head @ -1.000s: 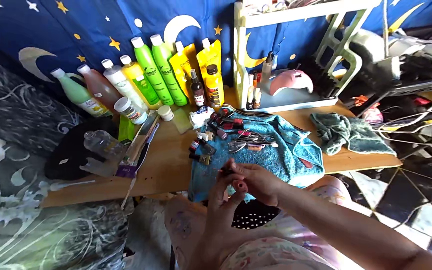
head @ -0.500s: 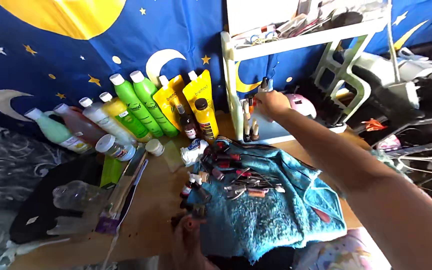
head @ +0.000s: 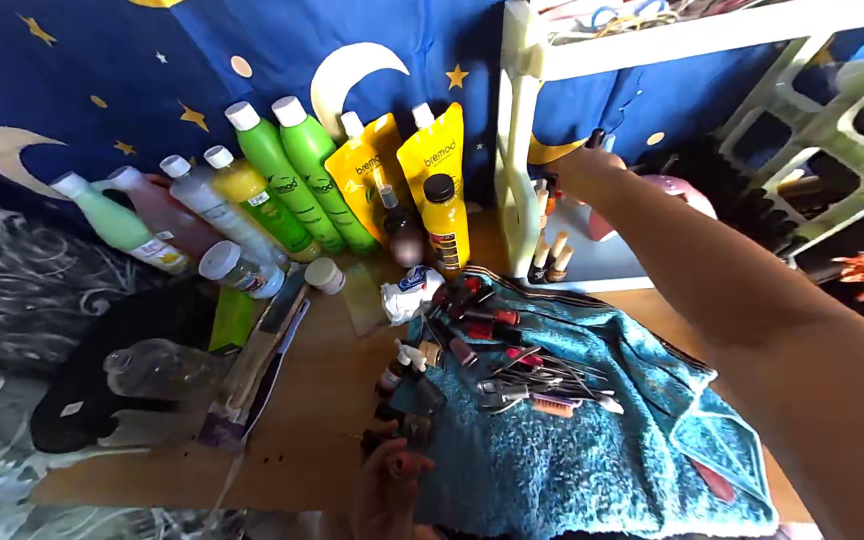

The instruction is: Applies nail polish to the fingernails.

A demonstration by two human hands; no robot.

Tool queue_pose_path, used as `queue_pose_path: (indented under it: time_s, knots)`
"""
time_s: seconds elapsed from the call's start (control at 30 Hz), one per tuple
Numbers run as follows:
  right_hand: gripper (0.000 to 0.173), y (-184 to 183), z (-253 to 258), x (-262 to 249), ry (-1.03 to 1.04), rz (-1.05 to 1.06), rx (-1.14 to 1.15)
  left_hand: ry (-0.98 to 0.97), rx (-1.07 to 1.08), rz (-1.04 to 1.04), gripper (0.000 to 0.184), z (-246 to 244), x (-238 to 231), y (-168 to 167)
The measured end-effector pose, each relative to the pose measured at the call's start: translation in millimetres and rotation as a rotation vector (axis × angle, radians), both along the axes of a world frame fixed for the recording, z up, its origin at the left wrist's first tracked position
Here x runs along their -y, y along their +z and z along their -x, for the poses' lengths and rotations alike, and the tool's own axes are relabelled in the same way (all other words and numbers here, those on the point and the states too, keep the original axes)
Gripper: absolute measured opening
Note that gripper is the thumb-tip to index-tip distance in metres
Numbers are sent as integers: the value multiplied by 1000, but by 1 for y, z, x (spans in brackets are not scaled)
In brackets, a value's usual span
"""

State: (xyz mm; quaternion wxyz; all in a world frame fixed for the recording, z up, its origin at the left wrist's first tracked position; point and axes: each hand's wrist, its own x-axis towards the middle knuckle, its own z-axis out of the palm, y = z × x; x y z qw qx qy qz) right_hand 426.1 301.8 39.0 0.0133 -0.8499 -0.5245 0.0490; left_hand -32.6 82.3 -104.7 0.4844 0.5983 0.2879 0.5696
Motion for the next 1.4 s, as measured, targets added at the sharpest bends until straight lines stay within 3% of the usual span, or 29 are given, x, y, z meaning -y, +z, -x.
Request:
queue_pose_path:
  time_s: [0.4, 0.57, 0.73, 0.9, 0.97, 1.07, 1.17, 1.4]
  knots:
    - [32, -3, 8, 28, 46, -184, -26, 9, 8, -24, 32, -1, -1, 5]
    - [20, 30, 26, 106, 74, -315, -22, 116, -98, -57, 30, -6, -1, 10]
    - [20, 41, 88, 230, 395, -458, -156, 132, -94, -50, 31, -8, 3, 15]
    - [19, -2, 208, 314, 801, -466, -442, 43, -6, -66, 36, -31, 47, 37]
    - [20, -17, 249, 332, 840, -545, -452, 33, 60, -15, 38, -39, 70, 48]
    - [37, -35, 291, 346, 780, -757, -240, -3, 169, 57, 38, -36, 90, 55]
    - [46, -46, 306, 354, 816, -848, -110, -62, 214, 108, 29, -21, 96, 56]
    - [41, -46, 291, 369, 1156, -787, -45, -196, 204, 223, 24, -8, 118, 57]
